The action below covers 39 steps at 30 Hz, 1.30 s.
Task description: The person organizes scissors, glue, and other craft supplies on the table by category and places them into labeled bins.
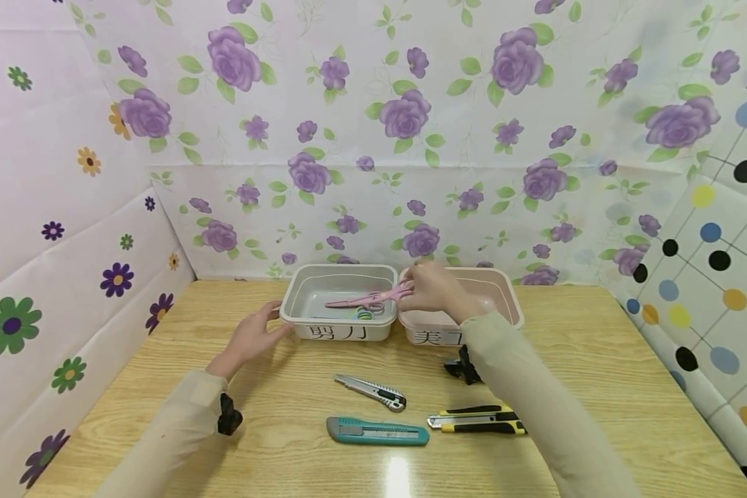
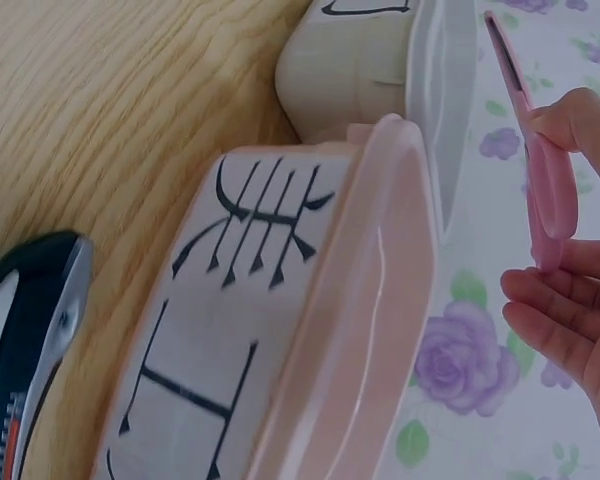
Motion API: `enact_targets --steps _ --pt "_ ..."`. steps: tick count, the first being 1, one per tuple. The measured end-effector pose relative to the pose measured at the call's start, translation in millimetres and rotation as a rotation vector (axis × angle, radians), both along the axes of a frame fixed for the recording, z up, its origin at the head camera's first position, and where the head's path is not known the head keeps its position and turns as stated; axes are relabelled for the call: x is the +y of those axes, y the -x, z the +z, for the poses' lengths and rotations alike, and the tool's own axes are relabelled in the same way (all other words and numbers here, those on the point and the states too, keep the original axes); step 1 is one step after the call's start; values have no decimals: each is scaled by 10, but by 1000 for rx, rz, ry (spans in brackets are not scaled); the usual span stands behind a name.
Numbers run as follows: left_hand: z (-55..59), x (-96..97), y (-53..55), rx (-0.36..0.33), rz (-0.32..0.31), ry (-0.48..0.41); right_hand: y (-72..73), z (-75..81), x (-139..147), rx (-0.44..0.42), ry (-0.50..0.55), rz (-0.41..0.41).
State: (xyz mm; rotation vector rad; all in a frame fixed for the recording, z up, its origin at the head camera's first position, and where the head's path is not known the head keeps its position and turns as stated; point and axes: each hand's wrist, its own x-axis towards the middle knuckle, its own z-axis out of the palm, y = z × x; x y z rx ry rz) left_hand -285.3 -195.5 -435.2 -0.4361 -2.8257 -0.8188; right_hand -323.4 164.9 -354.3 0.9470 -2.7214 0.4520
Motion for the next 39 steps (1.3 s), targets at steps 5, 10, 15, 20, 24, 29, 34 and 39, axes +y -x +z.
enact_targets --steps 5,10,15,20,24,29,34,39 --pt "2 16 -2 5 2 -1 19 -59 -104 9 -28 -24" --pt "-5 17 5 4 2 2 25 -98 -207 6 -51 -36" --pt "8 21 3 7 5 -5 52 -143 -284 22 -46 -58" --pt "7 16 8 10 7 -5 99 -215 -342 68 -41 -62" --pt "-2 14 12 13 4 -10 119 -285 -387 94 -40 -54" --pt "-10 15 8 15 1 -14 117 -354 -443 64 -37 -61" --pt "-11 10 -5 8 -2 -27 104 -393 -484 57 -19 -77" --pt "-9 8 -15 4 -2 -33 104 -422 -520 48 -4 -89"
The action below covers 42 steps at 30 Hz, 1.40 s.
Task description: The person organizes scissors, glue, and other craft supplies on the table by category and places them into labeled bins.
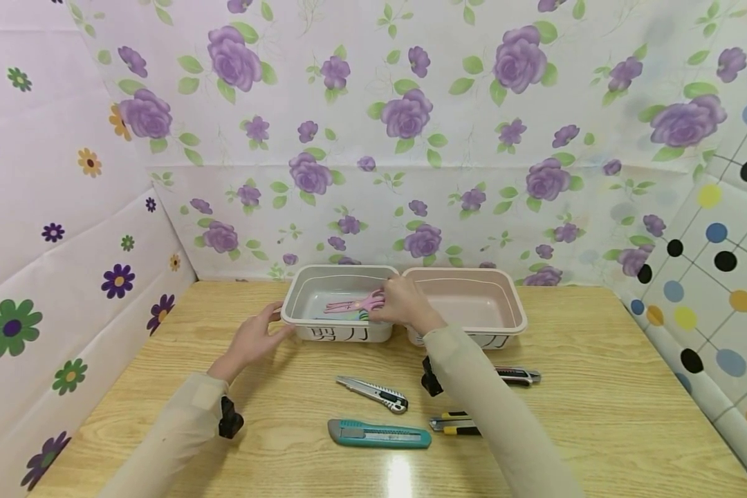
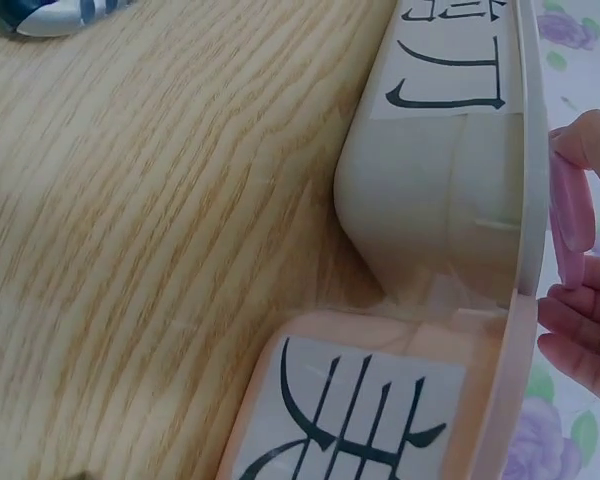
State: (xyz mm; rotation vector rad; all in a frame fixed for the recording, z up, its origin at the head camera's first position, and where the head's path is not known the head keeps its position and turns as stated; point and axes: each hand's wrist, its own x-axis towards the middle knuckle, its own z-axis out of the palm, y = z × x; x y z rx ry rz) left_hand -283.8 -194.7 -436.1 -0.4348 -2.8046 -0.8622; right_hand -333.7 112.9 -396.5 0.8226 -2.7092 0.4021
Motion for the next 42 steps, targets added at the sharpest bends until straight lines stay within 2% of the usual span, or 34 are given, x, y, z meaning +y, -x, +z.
enact_targets --steps 7,17,26,33,42 --pt "-13 -12 2 4 2 6 10 -32 -75 3 37 16" --pt "9 -2 -7 -2 9 2 42 -55 -147 34 -7 -46" --pt "-13 -8 6 -2 7 5 79 -92 -198 54 -45 -49" --pt "-4 -9 4 2 7 7 107 -76 -222 104 -100 -64" --pt "-13 -12 3 -2 2 4 106 -93 -223 99 -135 -89"
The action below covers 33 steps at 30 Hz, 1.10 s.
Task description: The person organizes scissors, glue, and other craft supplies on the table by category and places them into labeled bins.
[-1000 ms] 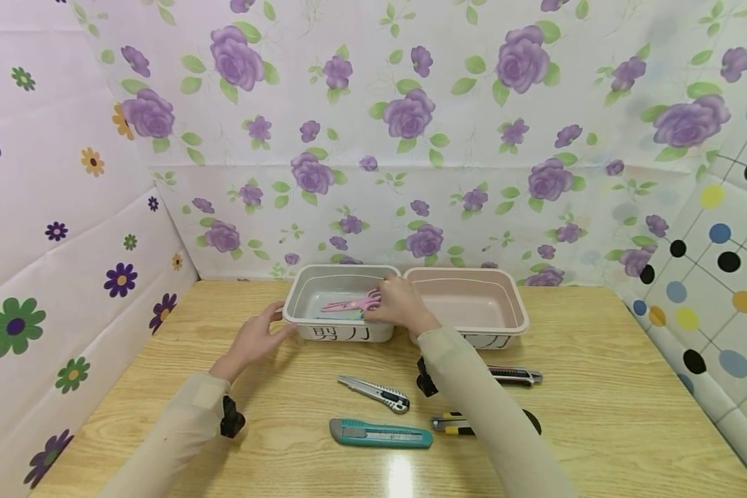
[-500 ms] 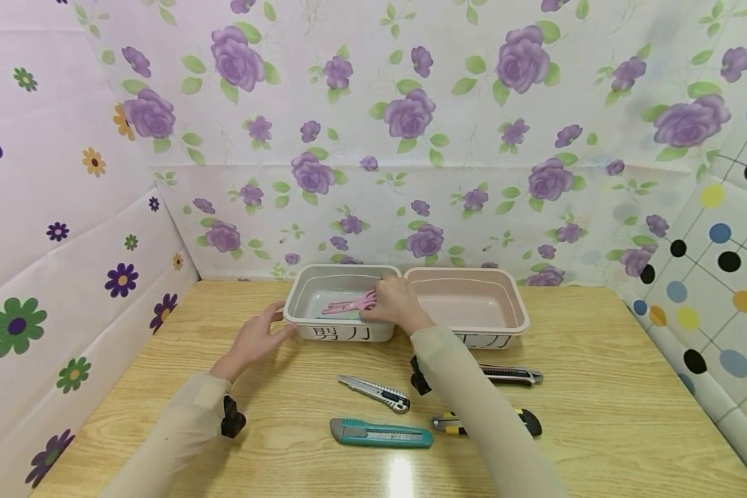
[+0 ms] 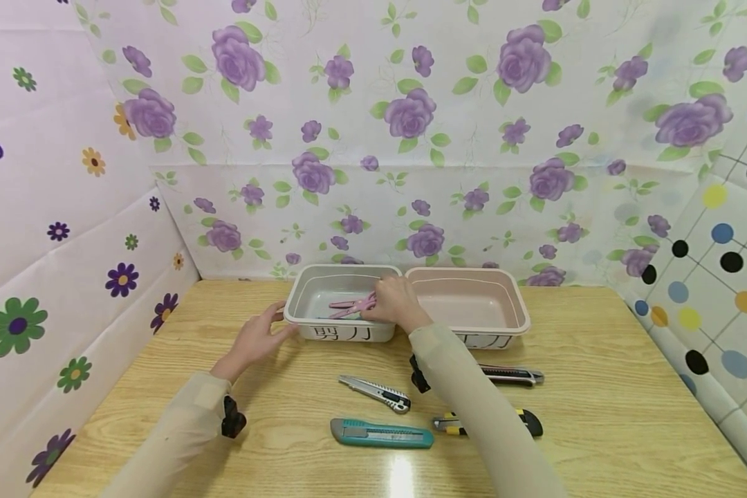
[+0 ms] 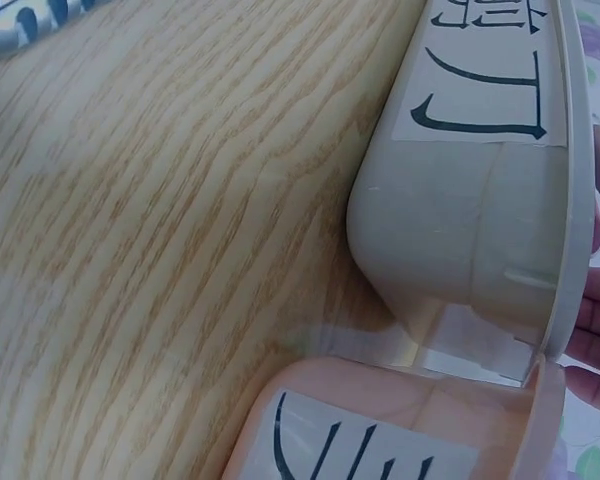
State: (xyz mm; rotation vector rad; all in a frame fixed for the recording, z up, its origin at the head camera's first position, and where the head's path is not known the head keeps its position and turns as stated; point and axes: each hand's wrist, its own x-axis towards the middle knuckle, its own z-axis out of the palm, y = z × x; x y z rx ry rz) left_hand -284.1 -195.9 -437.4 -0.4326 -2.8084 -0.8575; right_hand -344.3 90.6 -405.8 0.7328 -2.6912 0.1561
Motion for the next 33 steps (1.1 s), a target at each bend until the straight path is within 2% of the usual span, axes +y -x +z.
enact_targets --steps 16,26,33 --pt "-28 26 5 1 9 15 7 -52 -3 2 -3 -13" --pt "-29 13 8 -4 9 3 -20 60 23 -72 87 20" --pt "-34 -9 19 -3 14 19 -60 140 106 -114 98 19"
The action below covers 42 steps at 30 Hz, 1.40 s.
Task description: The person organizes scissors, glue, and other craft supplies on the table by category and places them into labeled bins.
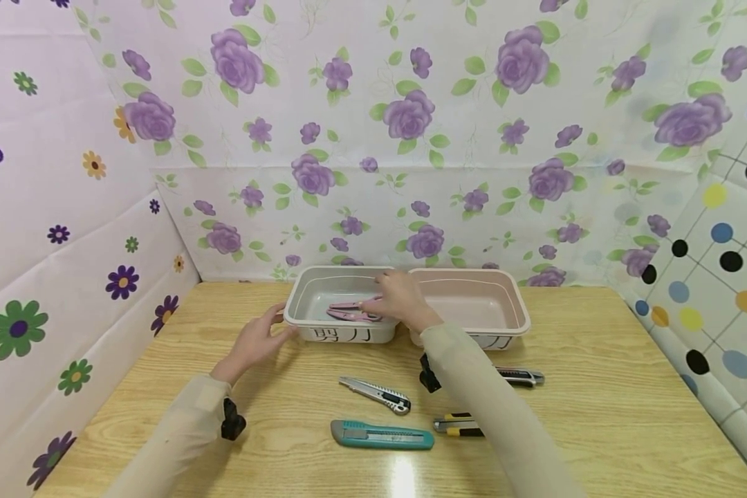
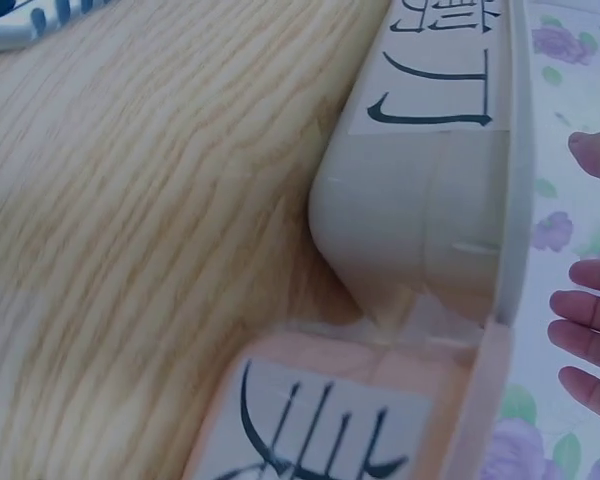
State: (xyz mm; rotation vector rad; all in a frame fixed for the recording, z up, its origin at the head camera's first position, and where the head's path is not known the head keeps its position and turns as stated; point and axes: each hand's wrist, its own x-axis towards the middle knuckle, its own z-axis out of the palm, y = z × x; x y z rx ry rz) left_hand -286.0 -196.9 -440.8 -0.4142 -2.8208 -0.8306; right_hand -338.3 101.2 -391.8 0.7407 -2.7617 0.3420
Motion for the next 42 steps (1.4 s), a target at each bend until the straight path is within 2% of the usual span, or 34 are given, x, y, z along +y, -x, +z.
enact_targets --steps 13,24,28,32,37,42 --pt "1 7 -7 6 -9 4 -208 128 301 62 24 36" --pt "13 7 -13 10 -12 -2 -391 148 609 123 58 140" --pt "16 -3 -15 0 -11 4 -538 130 724 87 87 167" --pt "30 -4 -25 -5 -12 -4 -716 85 860 27 89 140" --pt "15 5 -22 -1 -13 -9 -898 -11 1107 -3 52 163" --pt "8 0 -1 -10 -14 -13 -1107 -131 1394 -90 59 186"
